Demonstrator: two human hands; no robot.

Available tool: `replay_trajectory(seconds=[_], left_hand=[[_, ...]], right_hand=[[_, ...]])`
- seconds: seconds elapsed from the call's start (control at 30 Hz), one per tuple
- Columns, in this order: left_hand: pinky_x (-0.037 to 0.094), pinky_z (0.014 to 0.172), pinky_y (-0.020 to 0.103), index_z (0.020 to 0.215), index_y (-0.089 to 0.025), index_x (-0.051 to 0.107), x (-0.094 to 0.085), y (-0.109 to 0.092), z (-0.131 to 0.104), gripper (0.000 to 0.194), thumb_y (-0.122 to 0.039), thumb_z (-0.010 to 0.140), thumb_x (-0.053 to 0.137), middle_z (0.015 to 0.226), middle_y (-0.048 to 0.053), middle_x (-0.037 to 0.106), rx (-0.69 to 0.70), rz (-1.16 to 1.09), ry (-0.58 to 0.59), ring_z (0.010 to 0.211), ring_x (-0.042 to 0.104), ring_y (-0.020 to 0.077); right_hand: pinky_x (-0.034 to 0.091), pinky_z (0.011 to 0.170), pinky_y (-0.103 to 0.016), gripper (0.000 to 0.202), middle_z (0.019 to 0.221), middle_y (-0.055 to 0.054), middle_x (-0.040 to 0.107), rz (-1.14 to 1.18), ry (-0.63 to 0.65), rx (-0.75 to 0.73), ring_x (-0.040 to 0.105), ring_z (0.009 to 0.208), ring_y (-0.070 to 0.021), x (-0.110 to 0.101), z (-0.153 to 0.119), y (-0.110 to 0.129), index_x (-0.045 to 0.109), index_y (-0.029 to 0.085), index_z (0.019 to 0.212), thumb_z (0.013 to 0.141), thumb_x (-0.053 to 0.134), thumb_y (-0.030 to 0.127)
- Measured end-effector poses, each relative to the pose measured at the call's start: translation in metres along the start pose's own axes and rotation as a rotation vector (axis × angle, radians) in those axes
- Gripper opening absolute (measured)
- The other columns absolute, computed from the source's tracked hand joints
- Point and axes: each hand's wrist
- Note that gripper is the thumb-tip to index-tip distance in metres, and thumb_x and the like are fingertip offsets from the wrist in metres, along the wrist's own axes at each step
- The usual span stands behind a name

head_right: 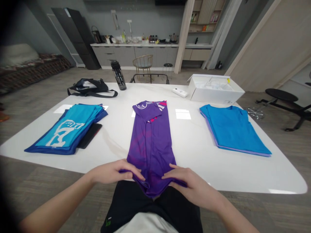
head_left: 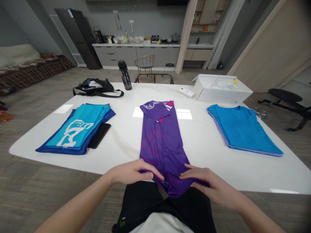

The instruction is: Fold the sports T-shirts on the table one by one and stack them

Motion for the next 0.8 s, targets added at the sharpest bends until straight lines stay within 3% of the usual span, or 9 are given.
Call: replay_trajectory(seconds=[0.17,0.33,0.43,0.57,0.8], left_hand=[[0.048,0.107,0.039,0.116,-0.019,0.077,-0.052,0.009,0.032,0.037,-0.046,0.096,0.062,0.123,0.014,0.073,0.034,-0.4,-0.17,0.116,0.068,0.0275],[0.049,0.107,0.045,0.138,-0.023,0.062,-0.112,0.02,0.081,0.045,-0.043,0.098,0.058,0.129,0.012,0.07,0.139,-0.879,-0.308,0.116,0.069,0.0272],[0.046,0.11,0.049,0.151,-0.027,0.046,-0.15,0.021,0.112,0.051,-0.044,0.103,0.046,0.133,0.011,0.067,0.188,-0.973,-0.359,0.119,0.067,0.027],[0.046,0.11,0.049,0.154,-0.026,0.042,-0.2,0.031,0.148,0.052,-0.042,0.104,0.043,0.14,0.012,0.063,0.194,-1.025,-0.374,0.123,0.065,0.0273],[0.054,0.098,0.05,0.154,-0.025,0.041,-0.285,0.074,0.197,0.052,-0.041,0.105,0.041,0.127,0.014,0.07,0.177,-1.046,-0.408,0.109,0.071,0.0279]], right_hand=[[0.052,0.103,-0.049,0.048,0.113,-0.011,0.076,0.331,-0.107,0.129,0.07,0.109,-0.0322,-0.053,0.048,-0.007,0.079,0.019,0.114,0.091,0.064,0.059],[0.051,0.106,-0.048,0.048,0.119,-0.01,0.075,0.841,-0.206,0.163,0.069,0.114,-0.0306,-0.096,0.125,-0.035,0.074,0.021,0.12,0.083,0.077,0.051],[0.05,0.108,-0.044,0.037,0.126,-0.011,0.072,1.007,-0.163,0.21,0.068,0.118,-0.0271,-0.118,0.174,-0.046,0.072,0.018,0.121,0.093,0.067,0.041],[0.052,0.106,-0.038,0.035,0.12,-0.01,0.075,1.146,-0.084,0.26,0.072,0.108,-0.0213,-0.146,0.238,-0.066,0.069,0.014,0.123,0.103,0.049,0.034],[0.056,0.099,-0.035,0.04,0.102,-0.01,0.079,1.235,-0.077,0.339,0.076,0.095,-0.0198,-0.186,0.33,-0.12,0.066,0.01,0.123,0.106,0.039,0.034]])
Point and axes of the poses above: each hand's wrist, its own z-axis towards the middle knuckle, its own x-axis out of the palm, y = z × x
